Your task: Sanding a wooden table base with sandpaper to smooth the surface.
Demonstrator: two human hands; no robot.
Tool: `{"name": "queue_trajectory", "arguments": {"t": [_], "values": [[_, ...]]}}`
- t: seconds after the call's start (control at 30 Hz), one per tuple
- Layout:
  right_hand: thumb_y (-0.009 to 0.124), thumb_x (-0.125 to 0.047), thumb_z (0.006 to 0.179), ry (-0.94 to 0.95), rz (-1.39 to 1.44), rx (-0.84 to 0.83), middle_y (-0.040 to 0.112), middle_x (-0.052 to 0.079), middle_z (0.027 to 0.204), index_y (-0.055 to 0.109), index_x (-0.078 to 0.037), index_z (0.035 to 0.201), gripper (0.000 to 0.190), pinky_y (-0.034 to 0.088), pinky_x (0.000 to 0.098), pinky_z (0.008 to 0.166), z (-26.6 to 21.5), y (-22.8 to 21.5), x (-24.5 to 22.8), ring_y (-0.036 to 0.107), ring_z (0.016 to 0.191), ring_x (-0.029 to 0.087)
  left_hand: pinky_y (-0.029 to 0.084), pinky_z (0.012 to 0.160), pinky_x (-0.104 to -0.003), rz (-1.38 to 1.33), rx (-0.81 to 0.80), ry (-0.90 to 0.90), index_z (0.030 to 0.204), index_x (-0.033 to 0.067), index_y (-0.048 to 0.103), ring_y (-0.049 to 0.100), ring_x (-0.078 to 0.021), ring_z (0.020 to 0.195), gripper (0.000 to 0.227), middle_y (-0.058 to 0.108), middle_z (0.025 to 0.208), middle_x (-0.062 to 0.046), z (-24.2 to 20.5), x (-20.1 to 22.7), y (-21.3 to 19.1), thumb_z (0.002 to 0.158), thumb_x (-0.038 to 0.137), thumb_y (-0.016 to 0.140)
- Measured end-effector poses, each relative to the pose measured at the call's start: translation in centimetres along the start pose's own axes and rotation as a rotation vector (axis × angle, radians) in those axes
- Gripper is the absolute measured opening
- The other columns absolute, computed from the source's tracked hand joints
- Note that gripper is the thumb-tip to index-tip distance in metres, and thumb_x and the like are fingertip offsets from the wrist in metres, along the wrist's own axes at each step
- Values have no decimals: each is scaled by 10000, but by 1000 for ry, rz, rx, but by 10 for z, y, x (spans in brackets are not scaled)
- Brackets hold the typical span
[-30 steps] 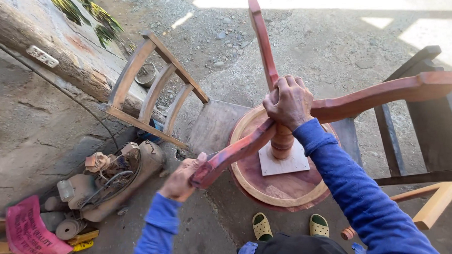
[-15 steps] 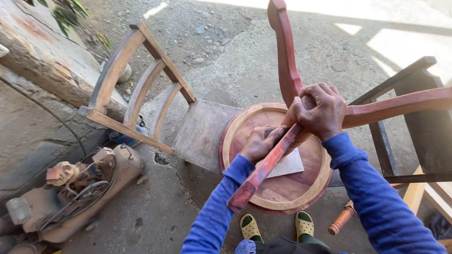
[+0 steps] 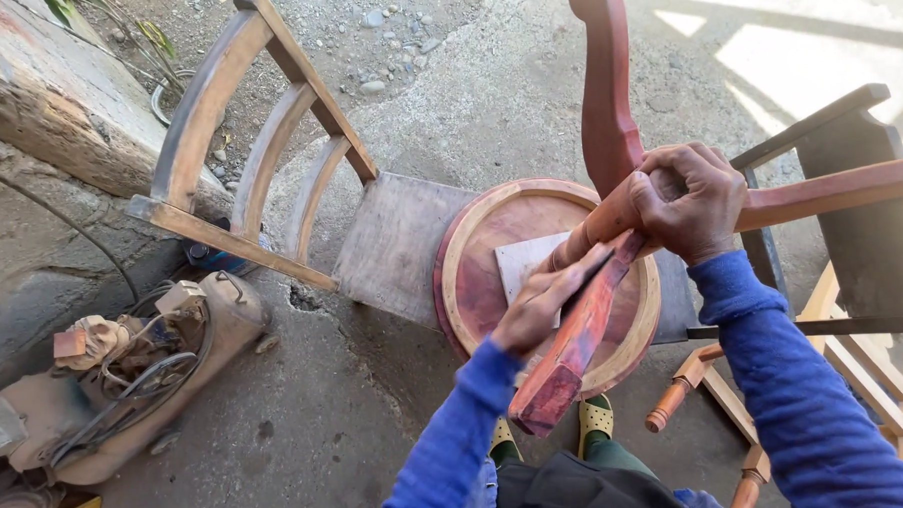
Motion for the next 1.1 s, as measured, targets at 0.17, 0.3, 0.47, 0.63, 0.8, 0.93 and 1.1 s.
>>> {"name": "queue_trajectory", "arguments": {"t": [0.17, 0.3, 0.47, 0.63, 0.8, 0.93, 1.1], "values": [[773, -123, 910, 15, 5, 30, 739, 44, 1000, 728, -89, 907, 56, 583, 367, 918, -3, 2, 3, 711, 972, 224, 246, 1312, -369, -90, -72, 7, 1521, -75, 445, 376, -272, 1558, 507, 439, 1624, -215, -110, 59, 17, 1127, 233, 366], [775, -136, 908, 12, -15, 57, 731, 49, 975, 735, -99, 900, 55, 581, 375, 899, -1, 3, 4, 706, 953, 238, 268, 1333, -427, -188, 45, 176, 1497, -133, 463, 409, -316, 1554, 557, 465, 1607, -256, -120, 54, 21, 1170, 313, 388], [777, -154, 898, 4, -31, 91, 730, 58, 962, 740, -110, 911, 59, 579, 387, 883, -3, 4, 5, 708, 939, 251, 283, 1267, -426, -187, 89, 46, 1516, -109, 433, 422, -320, 1491, 597, 472, 1578, -243, -119, 75, 37, 1125, 337, 364], [792, -182, 866, 67, -59, 168, 728, 73, 995, 763, -114, 939, 103, 579, 400, 860, -10, 10, 7, 712, 927, 267, 345, 1260, -360, 84, 275, 305, 1460, -137, 475, 504, -242, 1471, 578, 538, 1536, -214, -158, 81, 36, 1141, 342, 418], [797, -190, 845, 100, -77, 263, 720, 84, 1055, 777, -115, 979, 155, 587, 398, 865, -19, 16, 6, 708, 957, 278, 322, 821, -325, 232, 455, -69, 1554, -63, 595, 340, -190, 838, 559, 437, 949, -263, -155, 48, 19, 1144, 293, 460], [819, -233, 821, 164, -92, 270, 703, 78, 1057, 772, -121, 992, 210, 590, 394, 846, -16, 18, 8, 706, 951, 269, 457, 1064, -236, 309, 384, 278, 1432, -139, 552, 638, -117, 1179, 569, 713, 1299, -84, -169, 82, 36, 1127, 321, 414], [810, -277, 819, 235, -105, 261, 690, 60, 1065, 776, -139, 999, 229, 590, 394, 826, -17, 27, 15, 705, 949, 262, 483, 857, -271, 279, 471, 123, 1349, -102, 621, 601, -140, 987, 556, 674, 1097, -84, -145, 50, 5, 1119, 362, 415]]}}
Point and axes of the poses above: each hand's wrist, its own z-axis towards the middle knuckle, its own y-axis out of the palm, x = y × z, the point moved 5 cm from there along z, towards the middle knuckle
